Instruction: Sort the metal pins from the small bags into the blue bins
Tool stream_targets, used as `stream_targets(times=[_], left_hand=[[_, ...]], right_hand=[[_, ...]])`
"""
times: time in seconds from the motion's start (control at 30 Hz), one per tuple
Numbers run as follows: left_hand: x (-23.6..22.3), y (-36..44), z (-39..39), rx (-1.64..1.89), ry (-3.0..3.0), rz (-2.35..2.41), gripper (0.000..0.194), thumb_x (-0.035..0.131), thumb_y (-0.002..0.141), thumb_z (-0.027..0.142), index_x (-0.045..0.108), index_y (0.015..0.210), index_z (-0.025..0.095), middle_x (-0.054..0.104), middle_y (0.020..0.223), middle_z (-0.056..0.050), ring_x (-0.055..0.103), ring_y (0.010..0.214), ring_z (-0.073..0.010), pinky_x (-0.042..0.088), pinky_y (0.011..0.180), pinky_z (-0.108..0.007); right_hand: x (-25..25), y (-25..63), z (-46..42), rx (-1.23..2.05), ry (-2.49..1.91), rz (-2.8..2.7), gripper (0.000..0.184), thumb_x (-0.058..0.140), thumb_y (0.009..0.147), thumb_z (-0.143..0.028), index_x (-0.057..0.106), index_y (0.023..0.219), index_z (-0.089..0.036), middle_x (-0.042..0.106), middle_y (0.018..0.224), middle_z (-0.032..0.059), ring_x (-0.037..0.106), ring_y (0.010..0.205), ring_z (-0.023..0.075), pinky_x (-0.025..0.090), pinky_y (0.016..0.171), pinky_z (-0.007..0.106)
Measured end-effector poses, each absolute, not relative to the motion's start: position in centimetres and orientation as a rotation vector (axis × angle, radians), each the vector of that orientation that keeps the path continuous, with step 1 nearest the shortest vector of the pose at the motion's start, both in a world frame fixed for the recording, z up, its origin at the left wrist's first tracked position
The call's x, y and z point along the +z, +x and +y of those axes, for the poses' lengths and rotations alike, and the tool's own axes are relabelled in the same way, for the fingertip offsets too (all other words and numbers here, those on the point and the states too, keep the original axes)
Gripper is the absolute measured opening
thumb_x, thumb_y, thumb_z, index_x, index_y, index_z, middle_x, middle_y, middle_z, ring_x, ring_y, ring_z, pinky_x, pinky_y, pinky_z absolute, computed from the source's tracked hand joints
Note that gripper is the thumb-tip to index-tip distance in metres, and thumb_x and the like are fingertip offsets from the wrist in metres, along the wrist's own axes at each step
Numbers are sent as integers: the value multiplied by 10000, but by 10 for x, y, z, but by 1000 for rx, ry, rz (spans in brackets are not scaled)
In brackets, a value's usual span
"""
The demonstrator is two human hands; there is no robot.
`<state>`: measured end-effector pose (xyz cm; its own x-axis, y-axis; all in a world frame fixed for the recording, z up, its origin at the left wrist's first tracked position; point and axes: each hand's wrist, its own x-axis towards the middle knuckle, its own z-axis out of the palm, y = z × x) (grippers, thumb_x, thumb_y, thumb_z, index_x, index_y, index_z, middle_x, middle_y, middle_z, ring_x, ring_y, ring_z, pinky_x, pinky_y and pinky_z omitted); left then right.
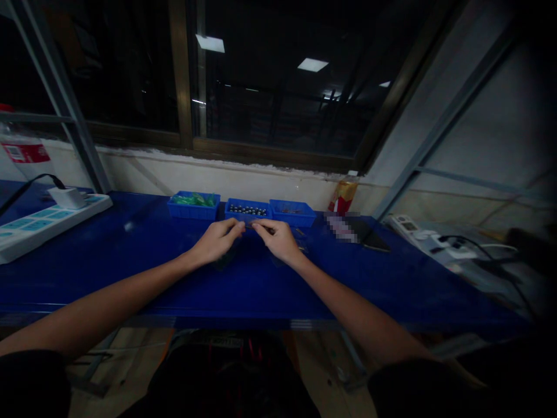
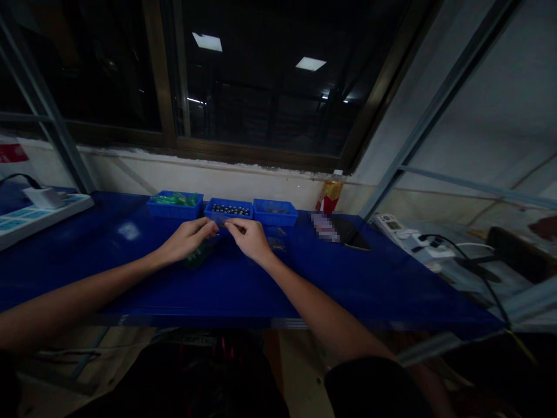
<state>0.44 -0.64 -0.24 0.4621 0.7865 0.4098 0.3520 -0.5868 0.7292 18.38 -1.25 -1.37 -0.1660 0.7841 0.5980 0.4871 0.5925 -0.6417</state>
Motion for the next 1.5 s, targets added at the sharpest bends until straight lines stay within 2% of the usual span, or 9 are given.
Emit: stream_targets(times=[0.13, 0.3, 0.43, 0.57, 0.67, 0.77, 1.0, 1.27, 1.5], left_hand=[[-4, 3, 1, 821, 1635, 909, 508, 254, 854, 508, 594, 744, 147, 582, 666, -51, 511, 556, -132, 344, 495, -238], [-8, 3, 4, 866, 1506, 862, 279, 502, 767, 432, 559, 733, 161, 557, 684, -15, 459, 515, -96, 298, 459, -208], [-10, 3, 6, 1003, 1608, 850, 176, 544, 744, 347, 518, 745, 173, 504, 628, 24, 443, 509, -84, 302, 467, -197], [-8, -1, 5, 1194, 2069, 883, 133, 508, 772, 298, 526, 814, 173, 537, 668, 9, 502, 607, -120, 370, 555, -230], [-5, -4, 0, 1251, 2529, 846, 87, 495, 792, 231, 559, 818, 178, 571, 754, -16, 520, 737, -154, 391, 685, -279], [-5, -3, -4, 1245, 2755, 783, 83, 505, 799, 204, 578, 832, 183, 574, 831, -34, 503, 806, -176, 382, 760, -320], [-3, -5, 1, 1067, 2851, 824, 212, 552, 779, 259, 568, 979, 193, 559, 998, -66, 488, 935, -220, 381, 837, -360], [11, -43, 33, 749, 2717, 1267, 219, 477, 811, 358, 601, 920, 215, 645, 819, -48, 587, 735, -206, 401, 645, -288], [-21, -47, 51, 683, 2781, 1353, 323, 534, 754, 418, 608, 944, 166, 619, 910, -116, 520, 880, -275, 376, 759, -359]], right_hand=[[-9, 182, -20, 260, -1028, -1924, 225, 515, 794, -290, 676, 934, -217, 670, 760, 25, 587, 628, 139, 457, 606, 281], [-5, 179, -26, 142, -953, -2004, 216, 503, 785, -201, 683, 902, -218, 644, 733, 26, 561, 628, 128, 451, 617, 283], [-4, 179, -26, 244, -934, -1991, 276, 459, 756, -91, 665, 901, -202, 636, 826, 31, 576, 744, 130, 463, 661, 273], [-5, 180, -22, 460, -981, -1906, 164, 495, 789, -226, 645, 837, -181, 605, 873, 42, 567, 776, 135, 479, 589, 246], [-7, 180, -18, 595, -1036, -1833, 281, 454, 817, -383, 632, 784, -168, 574, 864, 53, 555, 767, 142, 479, 520, 234], [-10, 178, -15, 610, -1083, -1812, 282, 477, 798, -385, 621, 709, -160, 581, 780, 43, 556, 723, 140, 478, 544, 248], [2, 193, -9, 60, -1114, -1711, 128, 540, 748, -260, 610, 690, -170, 573, 665, 12, 535, 603, 124, 438, 593, 261], [40, 278, -1, -627, -1161, -1123, 223, 490, 794, -330, 605, 822, -140, 504, 699, 22, 488, 619, 131, 410, 584, 268], [15, 314, 27, -445, -1492, -1441, 206, 488, 731, -243, 636, 834, -144, 558, 692, 31, 513, 633, 147, 423, 650, 308]])
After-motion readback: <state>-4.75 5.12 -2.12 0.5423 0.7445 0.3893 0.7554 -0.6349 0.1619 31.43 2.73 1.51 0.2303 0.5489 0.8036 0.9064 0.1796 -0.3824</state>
